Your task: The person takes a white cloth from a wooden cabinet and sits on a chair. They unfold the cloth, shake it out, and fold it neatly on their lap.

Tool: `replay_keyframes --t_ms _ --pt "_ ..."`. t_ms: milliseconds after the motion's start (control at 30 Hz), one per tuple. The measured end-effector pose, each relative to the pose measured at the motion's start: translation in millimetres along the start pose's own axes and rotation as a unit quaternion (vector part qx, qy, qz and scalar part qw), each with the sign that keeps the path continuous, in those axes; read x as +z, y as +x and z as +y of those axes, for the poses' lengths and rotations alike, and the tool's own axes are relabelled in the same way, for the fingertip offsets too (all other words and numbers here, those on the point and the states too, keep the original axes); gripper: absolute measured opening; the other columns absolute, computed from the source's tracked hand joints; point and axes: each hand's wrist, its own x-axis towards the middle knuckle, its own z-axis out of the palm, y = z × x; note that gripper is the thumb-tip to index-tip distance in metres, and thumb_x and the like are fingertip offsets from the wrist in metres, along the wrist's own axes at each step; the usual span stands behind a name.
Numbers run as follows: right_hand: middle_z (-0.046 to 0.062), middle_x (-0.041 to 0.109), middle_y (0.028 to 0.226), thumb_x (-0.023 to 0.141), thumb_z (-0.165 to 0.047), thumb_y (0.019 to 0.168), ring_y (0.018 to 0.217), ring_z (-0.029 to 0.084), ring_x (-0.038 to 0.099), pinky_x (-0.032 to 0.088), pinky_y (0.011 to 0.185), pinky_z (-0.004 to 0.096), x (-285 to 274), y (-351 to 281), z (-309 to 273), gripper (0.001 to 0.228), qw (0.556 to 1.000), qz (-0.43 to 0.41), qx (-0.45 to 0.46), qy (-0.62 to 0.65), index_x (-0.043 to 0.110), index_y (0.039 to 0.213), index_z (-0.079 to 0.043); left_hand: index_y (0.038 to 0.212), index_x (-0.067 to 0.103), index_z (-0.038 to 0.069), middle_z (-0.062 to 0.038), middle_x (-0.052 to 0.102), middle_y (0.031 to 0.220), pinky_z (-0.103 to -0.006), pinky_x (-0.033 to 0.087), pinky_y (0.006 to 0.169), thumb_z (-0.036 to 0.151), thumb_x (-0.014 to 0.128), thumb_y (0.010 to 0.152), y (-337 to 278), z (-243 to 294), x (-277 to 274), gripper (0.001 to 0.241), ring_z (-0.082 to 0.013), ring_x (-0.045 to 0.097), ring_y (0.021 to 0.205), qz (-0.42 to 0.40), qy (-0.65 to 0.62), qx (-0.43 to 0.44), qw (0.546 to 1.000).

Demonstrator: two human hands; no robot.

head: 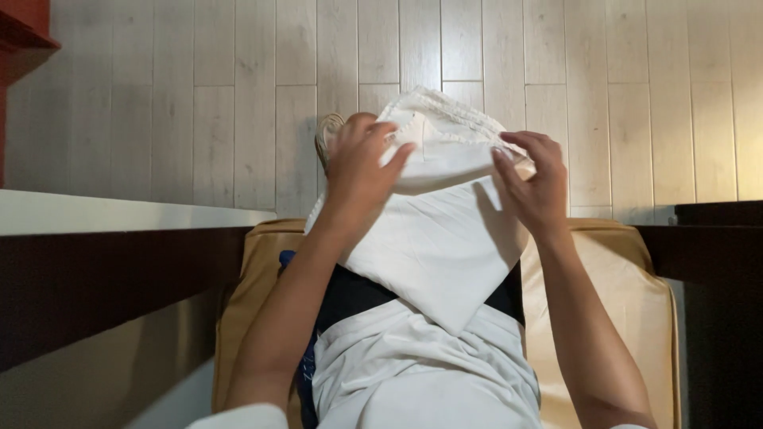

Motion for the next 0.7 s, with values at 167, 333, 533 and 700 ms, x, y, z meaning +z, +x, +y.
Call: replay_keyframes --t_ms 167,333,533,700 --pt "0.011 0.070 0.106 0.077 -0.031 0.098 0.106 0.034 0.063 0.050 0.092 0.048 9.6 21.8 0.5 0.031 0.994 -0.101 -0.006 -0.039 0.075 0.123 -0.013 0.106 0.069 0.022 -0.002 0.062 0.104 -0.0522 0.042 0.093 0.043 0.072 0.089 54.8 -25.7 51.9 0.027 -0.0303 0.061 0.107 -0.151 0.097 0.008 0.984" --pt "0.016 0.068 0.099 0.072 -0.035 0.100 0.098 0.038 0.062 0.049 0.087 0.052 13.1 31.4 -4.9 0.032 0.989 -0.124 0.004 -0.086 0.075 0.124 -0.014 0.106 0.066 0.021 -0.003 0.065 0.103 -0.0508 0.045 0.090 0.033 0.064 0.097 70.8 -20.0 33.0 0.015 -0.0318 0.065 0.104 -0.117 0.002 -0.001 0.993" --pt "0.015 0.067 0.090 0.074 -0.022 0.099 0.088 0.034 0.061 0.050 0.081 0.048 32.3 44.9 9.5 0.026 0.994 -0.094 0.012 -0.056 0.076 0.122 -0.011 0.101 0.064 0.019 -0.005 0.070 0.097 -0.0506 0.045 0.085 0.030 0.064 0.096 74.1 -7.7 19.2 0.012 -0.0327 0.067 0.095 -0.102 -0.063 -0.006 0.993" --pt "0.018 0.067 0.091 0.071 -0.019 0.100 0.090 0.034 0.061 0.050 0.081 0.046 34.0 51.2 3.4 0.025 0.993 -0.105 0.032 -0.040 0.076 0.122 -0.007 0.101 0.065 0.018 -0.006 0.076 0.101 -0.0461 0.045 0.087 0.026 0.066 0.093 75.4 -5.4 15.0 0.011 -0.0297 0.071 0.092 -0.108 -0.104 -0.041 0.988"
